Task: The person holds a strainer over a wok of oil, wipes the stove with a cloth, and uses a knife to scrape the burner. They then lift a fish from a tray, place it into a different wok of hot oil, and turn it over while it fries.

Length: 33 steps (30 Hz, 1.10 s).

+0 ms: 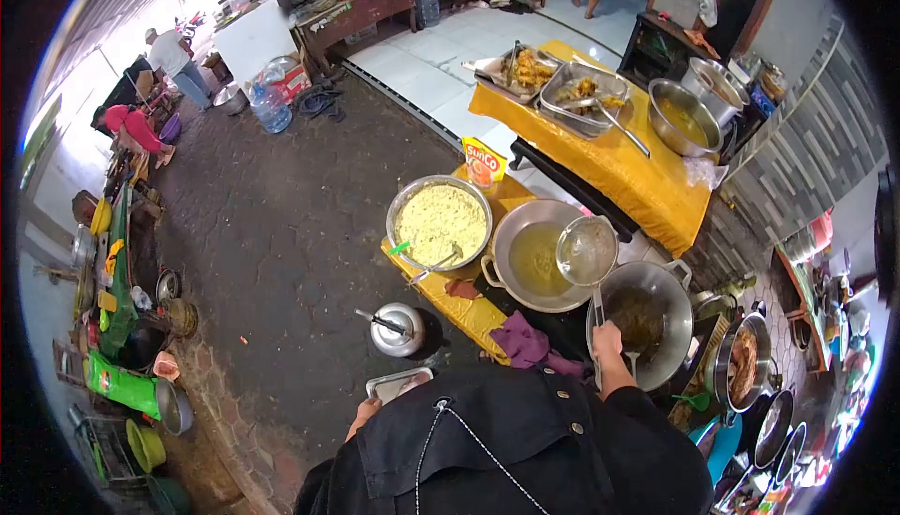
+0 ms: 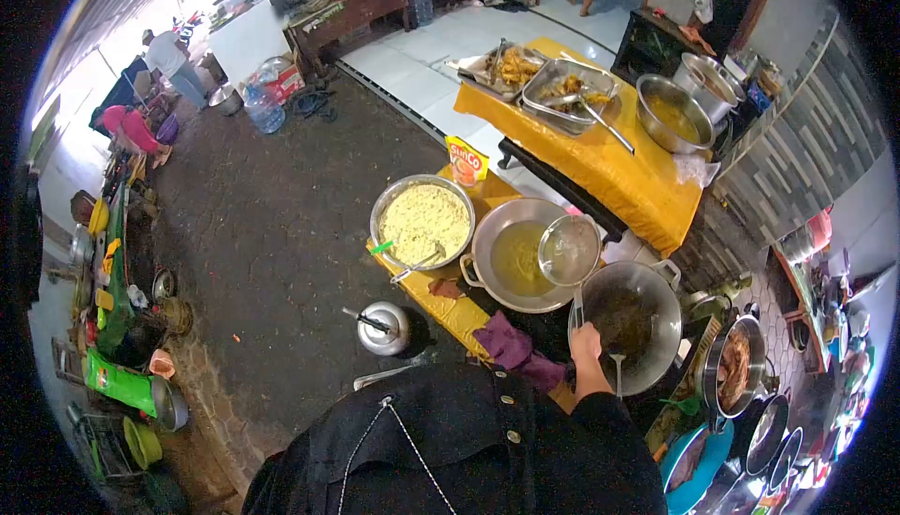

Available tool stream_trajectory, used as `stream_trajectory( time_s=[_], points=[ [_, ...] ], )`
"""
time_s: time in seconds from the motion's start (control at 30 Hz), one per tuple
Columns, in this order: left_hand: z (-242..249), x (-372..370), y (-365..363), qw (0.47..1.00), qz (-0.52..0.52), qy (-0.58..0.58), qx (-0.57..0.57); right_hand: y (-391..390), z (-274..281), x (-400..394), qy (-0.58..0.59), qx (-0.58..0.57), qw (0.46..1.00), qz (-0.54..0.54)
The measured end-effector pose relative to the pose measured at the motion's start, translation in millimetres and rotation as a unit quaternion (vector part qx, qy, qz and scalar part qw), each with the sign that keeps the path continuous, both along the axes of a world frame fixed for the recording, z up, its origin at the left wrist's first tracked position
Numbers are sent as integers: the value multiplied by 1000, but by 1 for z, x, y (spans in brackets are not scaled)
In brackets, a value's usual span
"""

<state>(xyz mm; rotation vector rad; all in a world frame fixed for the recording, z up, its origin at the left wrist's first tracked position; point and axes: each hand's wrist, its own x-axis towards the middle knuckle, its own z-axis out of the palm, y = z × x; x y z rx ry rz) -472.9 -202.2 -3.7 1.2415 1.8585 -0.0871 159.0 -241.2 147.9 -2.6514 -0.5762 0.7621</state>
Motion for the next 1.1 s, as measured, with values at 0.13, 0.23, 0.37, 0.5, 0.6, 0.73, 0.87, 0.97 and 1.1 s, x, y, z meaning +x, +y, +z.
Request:
stream_trajectory(
  time_s=[0.13, 0.23, 0.37, 0.5, 0.6, 0.73, 0.87, 0.97, 1.1],
  points=[
    [43, 10, 3, 995, 83, -40, -50, 14, 26, 2, -103, -103, 988, 44],
    [49, 5, 3, 996, 73, -42, -41, 21, 24, 6, -108, -138, 983, 47],
    [86, 9, -3, 998, 45, -6, -49, 28, 3, 8, -74, -138, 985, 66],
    [118, 16, -14, 995, 91, -9, -49, 39, -40, -2, -32, -107, 991, 68],
    [123, 12, -19, 992, 110, 6, -62, 50, -55, -20, 87, -29, 995, 38],
    [113, 2, -26, 992, 111, 5, -61, 56, -66, -40, 227, 73, 971, -15],
    [114, 1, -24, 991, 119, 5, -61, 58, -65, -51, 293, 123, 947, -40],
    [92, -6, -23, 992, 114, -8, -49, 54, -62, -52, 298, 127, 945, -42],
    [104, 6, -14, 995, 87, 5, -56, 43, -55, -48, 314, 144, 938, -36]
  ],
)
